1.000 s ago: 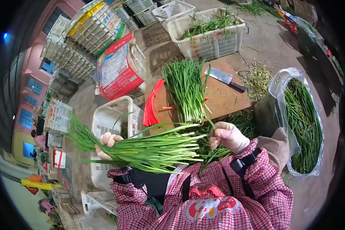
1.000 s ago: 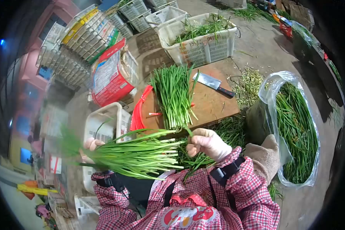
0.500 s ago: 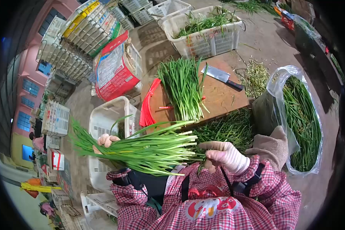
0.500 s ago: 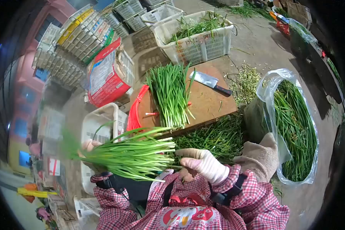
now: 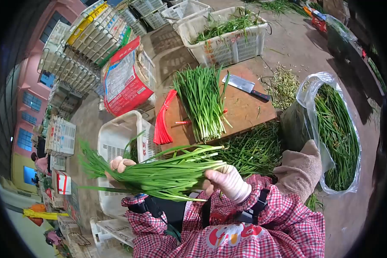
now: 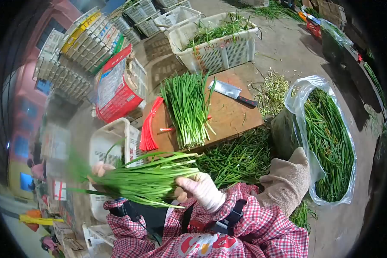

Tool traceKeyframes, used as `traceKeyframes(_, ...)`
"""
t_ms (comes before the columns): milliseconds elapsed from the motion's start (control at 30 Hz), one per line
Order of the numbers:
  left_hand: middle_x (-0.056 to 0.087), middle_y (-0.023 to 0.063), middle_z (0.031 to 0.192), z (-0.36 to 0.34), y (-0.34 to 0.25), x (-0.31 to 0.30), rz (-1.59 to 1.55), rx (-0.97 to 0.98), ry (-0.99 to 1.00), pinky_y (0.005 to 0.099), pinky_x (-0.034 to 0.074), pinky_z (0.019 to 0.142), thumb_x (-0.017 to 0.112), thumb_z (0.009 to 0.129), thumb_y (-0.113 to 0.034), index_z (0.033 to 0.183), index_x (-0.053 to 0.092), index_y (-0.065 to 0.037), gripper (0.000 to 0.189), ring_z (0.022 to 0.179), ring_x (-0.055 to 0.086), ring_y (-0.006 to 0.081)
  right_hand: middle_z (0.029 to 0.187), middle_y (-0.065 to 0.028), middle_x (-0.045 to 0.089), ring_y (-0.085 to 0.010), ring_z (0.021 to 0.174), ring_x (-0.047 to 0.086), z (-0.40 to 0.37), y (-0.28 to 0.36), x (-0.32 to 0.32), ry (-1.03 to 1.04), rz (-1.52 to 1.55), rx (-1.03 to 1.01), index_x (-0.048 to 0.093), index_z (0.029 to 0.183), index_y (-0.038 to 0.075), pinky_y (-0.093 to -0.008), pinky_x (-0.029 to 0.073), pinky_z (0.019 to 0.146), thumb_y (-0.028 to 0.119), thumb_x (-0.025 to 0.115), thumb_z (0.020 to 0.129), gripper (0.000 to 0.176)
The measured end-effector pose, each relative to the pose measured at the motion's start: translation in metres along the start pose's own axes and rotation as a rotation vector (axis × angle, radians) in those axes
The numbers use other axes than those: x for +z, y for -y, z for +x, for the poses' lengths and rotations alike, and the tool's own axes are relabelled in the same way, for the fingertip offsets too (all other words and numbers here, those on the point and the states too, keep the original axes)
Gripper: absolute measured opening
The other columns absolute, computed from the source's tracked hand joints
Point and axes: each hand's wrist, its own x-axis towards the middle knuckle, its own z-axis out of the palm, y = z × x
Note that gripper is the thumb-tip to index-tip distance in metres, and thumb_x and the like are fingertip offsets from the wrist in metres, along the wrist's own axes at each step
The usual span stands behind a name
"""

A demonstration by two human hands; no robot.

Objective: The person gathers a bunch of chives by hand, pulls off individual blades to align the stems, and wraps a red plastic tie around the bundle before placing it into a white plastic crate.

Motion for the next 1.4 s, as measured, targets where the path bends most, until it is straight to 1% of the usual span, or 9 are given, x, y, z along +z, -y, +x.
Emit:
traceKeyframes(67, 0.037, -0.0037, 0.085, 0.004, 0.001, -0.009, -0.716, -0.349, 0.743, 0.0361, 0.036, 0.1, 0.05, 0.095, -0.027, 0.084, 0.039, -0.014, 0.02, 0.076, 0.043, 0.0103, 0.076, -0.0063, 0.068, -0.0104, 0.064, 0.062, -0.006, -0.001, -0.005, 0.157, -0.128, -0.082, 0.065, 0.097, 0.001, -0.0244, 0.05, 0.061, 0.019, 0.061, 0.092, 0.02)
traceKeyframes(133, 0.038, -0.0043, 0.088, 0.023, 0.017, -0.048, -0.237, 0.056, 0.243, 0.0367, 0.036, 0.101, 0.054, 0.094, -0.026, 0.087, 0.04, -0.014, 0.019, 0.078, 0.045, 0.0103, 0.079, -0.0066, 0.068, -0.011, 0.067, 0.063, -0.012, -0.004, -0.01, 0.181, -0.099, -0.075, 0.066, 0.101, -0.001, -0.0256, 0.052, 0.064, 0.015, 0.06, 0.093, 0.019)
traceKeyframes(200, 0.039, -0.0049, 0.087, 0.006, 0.007, -0.013, -0.862, -0.43, 0.89, 0.0363, 0.036, 0.101, 0.059, 0.091, -0.021, 0.087, 0.041, -0.015, 0.02, 0.079, 0.046, 0.0101, 0.081, -0.0079, 0.067, -0.0128, 0.072, 0.064, -0.021, 0.003, -0.011, 0.242, -0.08, -0.098, 0.064, 0.11, -0.002, -0.0275, 0.053, 0.069, 0.014, 0.06, 0.093, 0.024)
traceKeyframes(700, 0.044, -0.0001, 0.076, -0.013, -0.014, 0.028, -0.918, -0.48, 1.022, 0.0327, 0.039, 0.078, 0.038, 0.096, -0.014, 0.077, 0.044, -0.012, 0.02, 0.064, 0.047, 0.0128, 0.115, -0.0157, 0.062, -0.0284, 0.106, 0.06, 0.001, 0.071, -0.073, 0.138, -1.005, -0.564, 0.056, 0.126, 0.004, -0.0358, 0.047, 0.093, 0.024, 0.065, 0.087, 0.045)
traceKeyframes(967, 0.042, -0.0005, 0.079, -0.035, -0.022, 0.044, -0.977, -0.466, 0.995, 0.0334, 0.038, 0.084, 0.042, 0.096, -0.016, 0.079, 0.044, -0.014, 0.017, 0.068, 0.046, 0.011, 0.067, -0.0071, 0.06, -0.0315, 0.068, 0.059, 0.039, 0.048, -0.069, 0.288, -1.402, -0.952, 0.066, 0.081, 0.013, -0.0422, 0.046, 0.063, 0.03, 0.068, 0.08, 0.017)
traceKeyframes(1067, 0.04, -0.0009, 0.078, -0.033, -0.034, 0.046, -0.949, -0.409, 1.006, 0.0332, 0.037, 0.087, 0.045, 0.095, -0.014, 0.079, 0.043, -0.015, 0.016, 0.068, 0.044, 0.01, 0.07, -0.0074, 0.064, -0.0296, 0.073, 0.064, 0.017, 0.063, -0.122, 0.156, -1.768, -0.598, 0.068, 0.08, 0.014, -0.0429, 0.049, 0.066, 0.027, 0.066, 0.078, 0.013)
traceKeyframes(1133, 0.04, -0.0015, 0.078, -0.024, -0.044, 0.032, -0.85, -0.42, 0.94, 0.0322, 0.038, 0.087, 0.048, 0.094, -0.012, 0.078, 0.042, -0.014, 0.018, 0.067, 0.043, 0.01, 0.075, -0.0105, 0.066, -0.0309, 0.077, 0.066, 0.007, 0.074, -0.147, 0.109, -2.248, 0.197, 0.07, 0.088, 0.013, -0.0429, 0.052, 0.067, 0.026, 0.064, 0.078, 0.017)
traceKeyframes(1200, 0.035, -0.0033, 0.073, -0.019, -0.045, 0.031, -0.77, -0.383, 0.938, 0.0277, 0.039, 0.082, 0.043, 0.096, -0.015, 0.075, 0.037, -0.017, 0.022, 0.063, 0.041, 0.0094, 0.08, -0.012, 0.067, -0.0299, 0.081, 0.067, -0.008, 0.082, -0.151, 0.06, -2.413, 0.141, 0.07, 0.094, 0.013, -0.0394, 0.053, 0.068, 0.026, 0.062, 0.078, 0.022)
traceKeyframes(1400, 0.043, -0.0005, 0.073, -0.005, -0.023, 0.027, -0.927, -0.401, 1.019, 0.0287, 0.04, 0.074, 0.053, 0.092, -0.014, 0.075, 0.043, -0.012, 0.019, 0.062, 0.046, 0.0122, 0.102, -0.0126, 0.07, -0.0224, 0.094, 0.067, -0.012, 0.067, -0.071, 0.328, -1.034, -0.071, 0.064, 0.116, 0.007, -0.0323, 0.051, 0.084, 0.031, 0.062, 0.091, 0.035)
